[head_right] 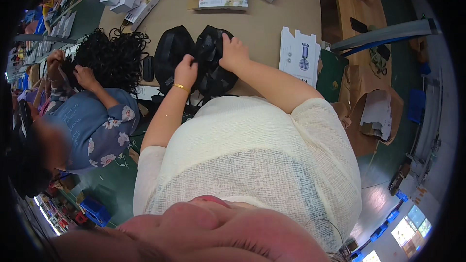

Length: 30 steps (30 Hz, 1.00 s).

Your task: The person folds flat cardboard cutouts into packaging boxes by hand, handles black mesh bags on the table, and folds additional cardboard packaging boxes.

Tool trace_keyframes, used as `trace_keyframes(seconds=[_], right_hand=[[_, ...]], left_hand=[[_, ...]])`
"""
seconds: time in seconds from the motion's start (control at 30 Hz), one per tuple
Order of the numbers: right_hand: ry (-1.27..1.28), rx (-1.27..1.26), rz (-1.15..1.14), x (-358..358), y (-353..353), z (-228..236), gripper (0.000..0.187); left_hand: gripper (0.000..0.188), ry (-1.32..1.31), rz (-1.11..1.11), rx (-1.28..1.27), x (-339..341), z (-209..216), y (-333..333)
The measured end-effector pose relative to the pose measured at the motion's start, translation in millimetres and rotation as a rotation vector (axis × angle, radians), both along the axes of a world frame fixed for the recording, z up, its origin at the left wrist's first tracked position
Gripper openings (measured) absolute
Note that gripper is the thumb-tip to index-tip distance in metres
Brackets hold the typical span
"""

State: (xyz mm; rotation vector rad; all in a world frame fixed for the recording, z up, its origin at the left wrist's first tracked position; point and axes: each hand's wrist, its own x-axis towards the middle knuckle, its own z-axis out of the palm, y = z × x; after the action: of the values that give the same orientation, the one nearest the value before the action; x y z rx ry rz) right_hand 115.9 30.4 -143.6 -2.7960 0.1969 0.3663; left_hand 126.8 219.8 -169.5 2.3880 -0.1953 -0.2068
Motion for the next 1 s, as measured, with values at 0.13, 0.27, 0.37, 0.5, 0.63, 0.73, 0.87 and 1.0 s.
trace_keyframes(seconds=[0.13,0.27,0.37,0.5,0.63,0.73,0.87,1.0], right_hand=[[0.034,0.192,-0.119,-6,-30,-2,0.058],[0.048,0.331,-0.211,-15,-61,-11,0.031],[0.010,0.330,-0.238,-20,-71,-4,0.022],[-0.022,0.316,-0.249,-23,-74,-10,0.026],[-0.015,0.328,-0.265,-24,-72,-9,0.027],[0.055,0.372,-0.275,-26,-73,-7,0.025],[0.210,0.168,-0.103,-36,-63,12,0.026],[0.316,0.127,-0.112,-51,-59,16,0.028]], left_hand=[[0.013,0.034,0.088,-0.209,1,-3,16],[0.012,0.091,0.162,-0.396,-13,8,5],[0.014,0.141,0.219,-0.490,-19,25,-9],[0.017,0.099,0.221,-0.452,-25,31,-15],[0.019,0.066,0.200,-0.444,-28,30,-14],[0.021,0.020,0.166,-0.431,-31,26,-12],[0.016,0.047,0.025,-0.231,-36,24,-6],[0.036,-0.427,-0.239,0.101,-49,31,-18]])
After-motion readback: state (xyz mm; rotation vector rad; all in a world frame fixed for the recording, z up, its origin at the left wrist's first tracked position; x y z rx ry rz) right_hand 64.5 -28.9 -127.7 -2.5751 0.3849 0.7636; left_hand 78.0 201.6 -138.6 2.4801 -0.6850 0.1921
